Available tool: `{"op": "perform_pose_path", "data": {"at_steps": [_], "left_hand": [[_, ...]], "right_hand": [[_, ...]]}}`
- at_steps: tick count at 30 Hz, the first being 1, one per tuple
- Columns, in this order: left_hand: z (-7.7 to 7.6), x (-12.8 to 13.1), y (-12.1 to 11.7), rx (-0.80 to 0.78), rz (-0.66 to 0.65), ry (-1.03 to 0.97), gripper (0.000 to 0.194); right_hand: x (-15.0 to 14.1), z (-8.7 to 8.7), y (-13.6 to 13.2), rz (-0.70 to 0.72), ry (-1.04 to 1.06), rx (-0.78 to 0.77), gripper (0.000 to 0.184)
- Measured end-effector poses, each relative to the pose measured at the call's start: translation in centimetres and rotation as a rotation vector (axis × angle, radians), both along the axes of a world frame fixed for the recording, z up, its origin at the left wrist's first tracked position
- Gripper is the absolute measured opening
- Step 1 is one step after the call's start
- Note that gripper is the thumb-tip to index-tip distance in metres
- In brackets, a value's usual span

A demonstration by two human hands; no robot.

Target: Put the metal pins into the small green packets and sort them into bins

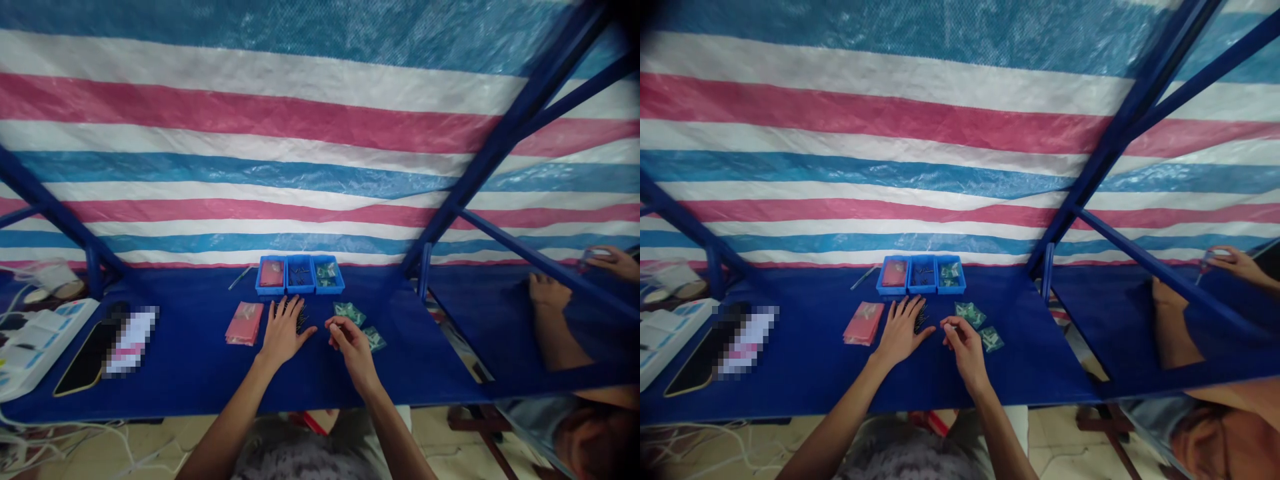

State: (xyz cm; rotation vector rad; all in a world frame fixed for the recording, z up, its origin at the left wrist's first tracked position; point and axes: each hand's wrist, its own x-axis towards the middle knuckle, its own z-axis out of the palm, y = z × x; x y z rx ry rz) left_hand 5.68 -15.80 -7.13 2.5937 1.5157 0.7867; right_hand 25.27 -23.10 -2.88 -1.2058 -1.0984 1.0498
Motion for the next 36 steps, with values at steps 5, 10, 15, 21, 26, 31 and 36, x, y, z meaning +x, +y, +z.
{"op": "perform_pose_path", "data": {"at_steps": [5,10,15,21,26,31,36], "left_hand": [[0.1,0.0,-0.1,-0.015,-0.031,0.016,0.07],[0.3,-0.1,-0.3,-0.008,-0.046,0.019,0.062],[0.4,-0.2,0.0,0.004,-0.052,0.024,0.063],[2.3,0.2,1.3,0.045,-0.03,-0.006,0.052],[3.4,0.3,2.7,0.113,0.05,0.017,0.051],[2.4,-0.2,3.6,0.118,0.052,0.01,0.051],[1.9,-0.5,3.5,0.121,0.037,-0.005,0.05]], "right_hand": [[0.4,-0.2,-0.5,0.009,-0.037,-0.005,0.04],[0.6,-1.1,-0.7,-0.015,-0.06,0.001,0.042],[0.8,-1.3,-0.9,-0.008,-0.079,-0.007,0.041],[1.2,-1.3,-0.9,-0.002,-0.099,0.009,0.041],[1.7,-2.0,-0.1,-0.05,-0.114,-0.001,0.043],[2.3,-1.4,2.2,-0.062,-0.293,0.052,0.035],[2.5,0.2,5.6,-0.077,-0.509,0.164,0.032]]}}
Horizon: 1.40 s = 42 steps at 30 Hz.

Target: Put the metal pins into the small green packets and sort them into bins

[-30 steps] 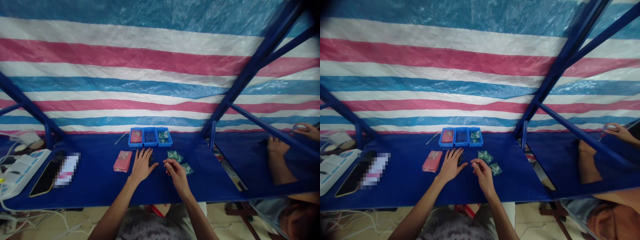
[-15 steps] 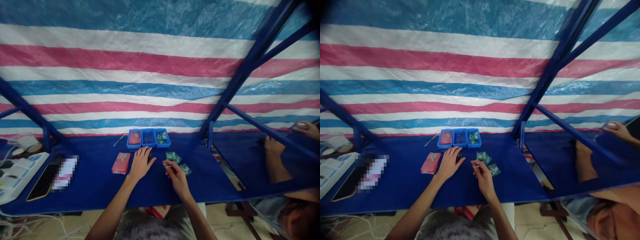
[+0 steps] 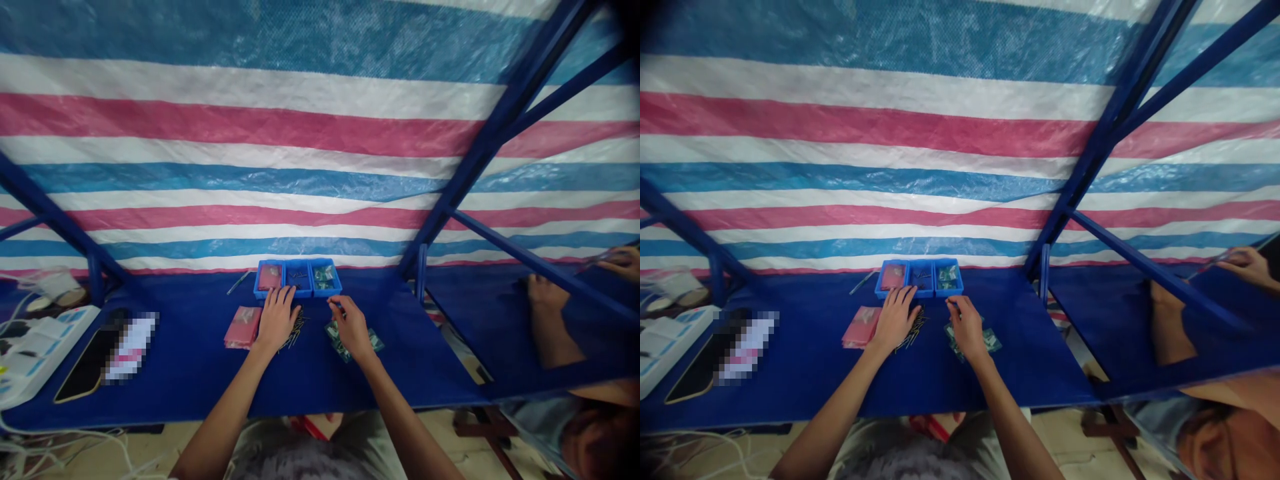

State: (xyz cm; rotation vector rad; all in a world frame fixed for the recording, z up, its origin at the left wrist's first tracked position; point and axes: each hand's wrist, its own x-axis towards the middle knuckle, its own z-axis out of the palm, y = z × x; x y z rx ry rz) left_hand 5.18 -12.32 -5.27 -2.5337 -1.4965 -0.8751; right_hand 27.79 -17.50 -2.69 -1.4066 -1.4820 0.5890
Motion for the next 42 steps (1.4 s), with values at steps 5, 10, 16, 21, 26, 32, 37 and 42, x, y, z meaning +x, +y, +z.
{"op": "perform_pose_path", "data": {"at_steps": [5,10,16,21,26,32,37,42], "left_hand": [[0.1,0.0,-0.2,-0.005,-0.008,-0.014,0.048],[0.2,-0.2,-0.5,-0.014,-0.01,-0.026,0.045],[0.6,-0.3,-1.0,-0.019,-0.035,-0.034,0.05],[1.1,-0.9,-2.8,-0.034,-0.063,-0.087,0.053],[0.4,-2.2,-5.7,-0.15,-0.107,-0.106,0.056],[-1.0,-2.7,-6.9,-0.224,-0.135,-0.07,0.062],[-1.2,-2.6,-7.0,-0.236,-0.126,-0.07,0.065],[-1.4,-2.6,-7.1,-0.25,-0.097,-0.077,0.067]], "right_hand": [[-0.6,-0.1,2.8,0.018,-0.086,-0.003,0.029],[-1.4,-1.2,3.3,0.056,-0.093,-0.057,0.027],[-1.5,-2.0,3.0,0.081,-0.021,0.043,0.028],[-1.4,-1.4,2.0,0.071,0.079,0.07,0.028],[-2.5,-1.5,-0.5,0.066,0.332,-0.036,0.034],[-3.7,-3.2,-2.6,0.073,0.415,-0.102,0.034],[-3.9,-3.2,-3.5,0.056,0.185,-0.031,0.02],[-4.1,-2.5,-3.8,0.061,-0.011,0.07,0.014]]}}
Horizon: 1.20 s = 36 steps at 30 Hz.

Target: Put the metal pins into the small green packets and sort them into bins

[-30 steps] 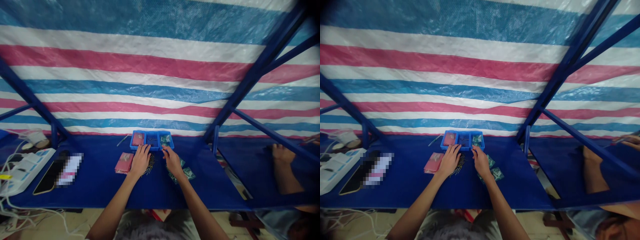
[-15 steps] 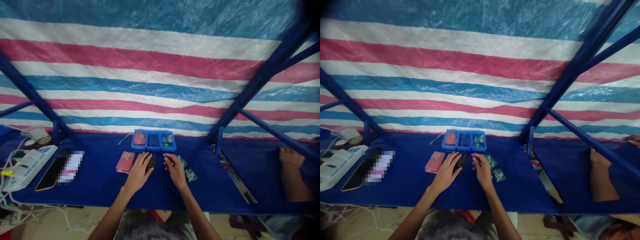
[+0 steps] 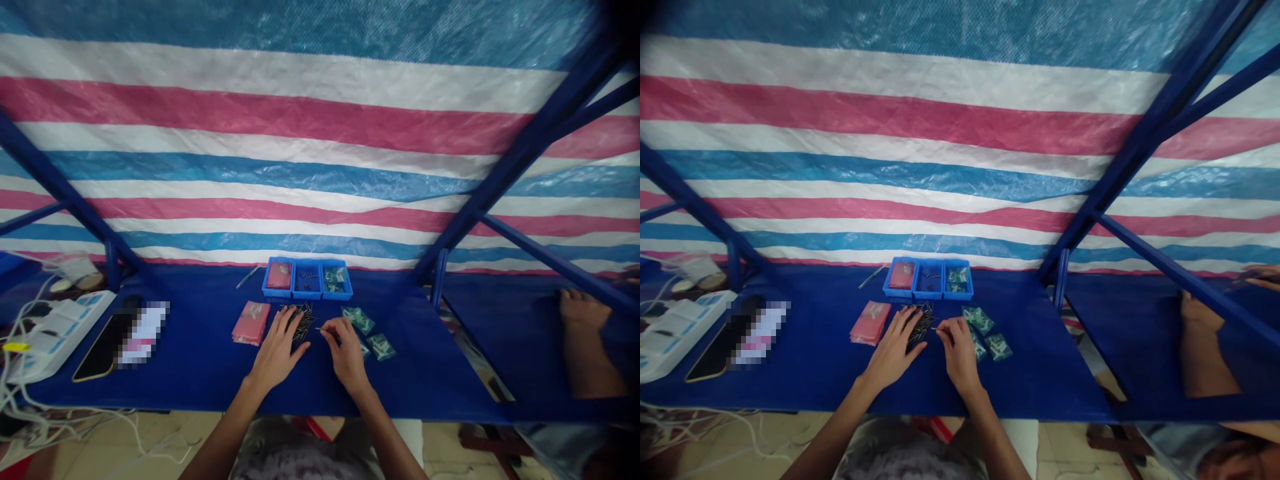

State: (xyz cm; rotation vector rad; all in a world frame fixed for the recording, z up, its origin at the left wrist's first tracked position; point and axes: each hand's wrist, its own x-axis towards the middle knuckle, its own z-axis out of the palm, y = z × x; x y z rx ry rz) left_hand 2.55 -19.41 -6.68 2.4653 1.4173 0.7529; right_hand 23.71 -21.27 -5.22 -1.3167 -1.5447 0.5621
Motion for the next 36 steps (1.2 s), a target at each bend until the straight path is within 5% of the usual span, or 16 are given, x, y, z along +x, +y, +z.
{"op": "perform_pose_path", "data": {"at_steps": [17,30,36], "left_hand": [[-0.4,0.0,0.1,0.001,0.02,-0.027,0.069],[-0.8,-0.1,0.2,0.019,0.026,-0.022,0.07],[-0.7,-0.1,0.2,-0.004,0.031,-0.005,0.069]], "right_hand": [[-0.5,-0.9,-0.8,-0.045,-0.033,0.019,0.019],[-0.9,-1.1,-1.1,-0.011,0.485,-0.207,0.039],[-1.0,-1.2,-1.3,-0.026,0.331,-0.171,0.028]]}}
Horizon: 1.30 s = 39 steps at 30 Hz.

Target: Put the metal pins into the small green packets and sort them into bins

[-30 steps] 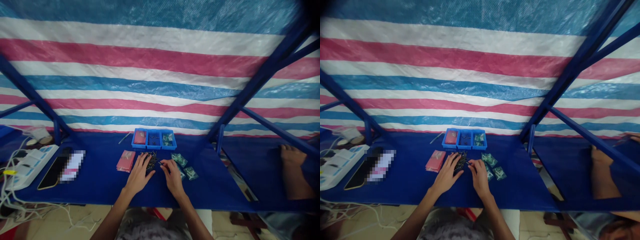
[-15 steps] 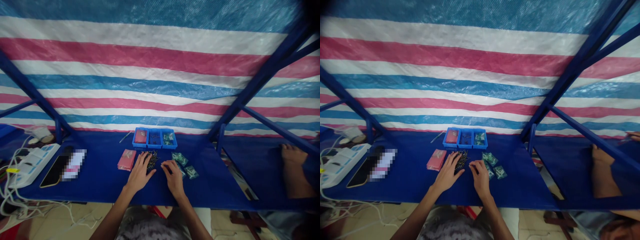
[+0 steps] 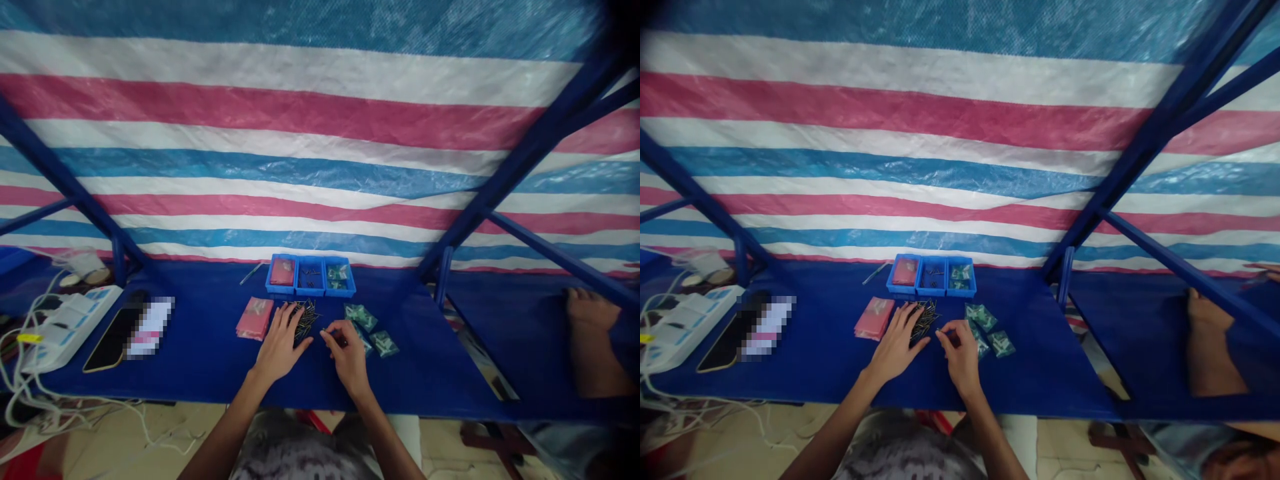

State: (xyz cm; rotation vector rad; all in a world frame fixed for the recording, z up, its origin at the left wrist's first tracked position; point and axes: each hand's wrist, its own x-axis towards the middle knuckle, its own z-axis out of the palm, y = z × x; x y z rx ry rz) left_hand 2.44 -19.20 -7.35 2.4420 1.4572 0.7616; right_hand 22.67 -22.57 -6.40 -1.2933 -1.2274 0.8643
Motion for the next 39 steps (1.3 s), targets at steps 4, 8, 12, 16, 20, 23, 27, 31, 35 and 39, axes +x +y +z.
{"op": "perform_pose_path", "data": {"at_steps": [4,8,12,16,20,23,27,31,35,39], "left_hand": [[0.18,0.02,-0.11,0.005,0.004,0.003,0.069],[0.31,0.0,-0.19,0.005,0.003,0.0,0.069],[0.37,-0.04,-0.22,-0.005,0.004,0.003,0.069],[0.32,-0.07,-0.19,-0.004,0.003,-0.009,0.068],[0.3,-0.09,-0.18,0.001,0.002,-0.016,0.069],[0.32,-0.1,-0.2,0.004,0.006,-0.012,0.069],[0.23,-0.12,-0.17,0.004,0.004,-0.007,0.069],[0.12,-0.1,-0.13,0.011,-0.003,-0.011,0.069],[0.12,-0.05,-0.14,0.003,0.007,-0.013,0.068],[0.06,-0.07,-0.11,0.004,0.007,-0.012,0.069]], "right_hand": [[0.12,-0.18,0.03,-0.019,-0.123,0.077,0.024],[0.05,-0.35,-0.14,0.023,-0.028,0.02,0.029],[-0.07,-0.47,-0.28,0.055,0.102,-0.047,0.035],[-0.06,-0.61,-0.27,0.05,0.129,-0.066,0.039],[-0.01,-0.58,-0.28,0.007,0.087,-0.06,0.037],[-0.02,-0.32,-0.28,0.001,0.008,-0.019,0.029],[-0.03,0.07,-0.26,-0.007,-0.085,0.046,0.022],[-0.05,0.08,-0.33,0.029,-0.036,0.03,0.021],[-0.12,0.06,-0.42,0.05,0.065,-0.004,0.03],[-0.17,0.18,-0.43,0.034,0.133,-0.07,0.035]]}}
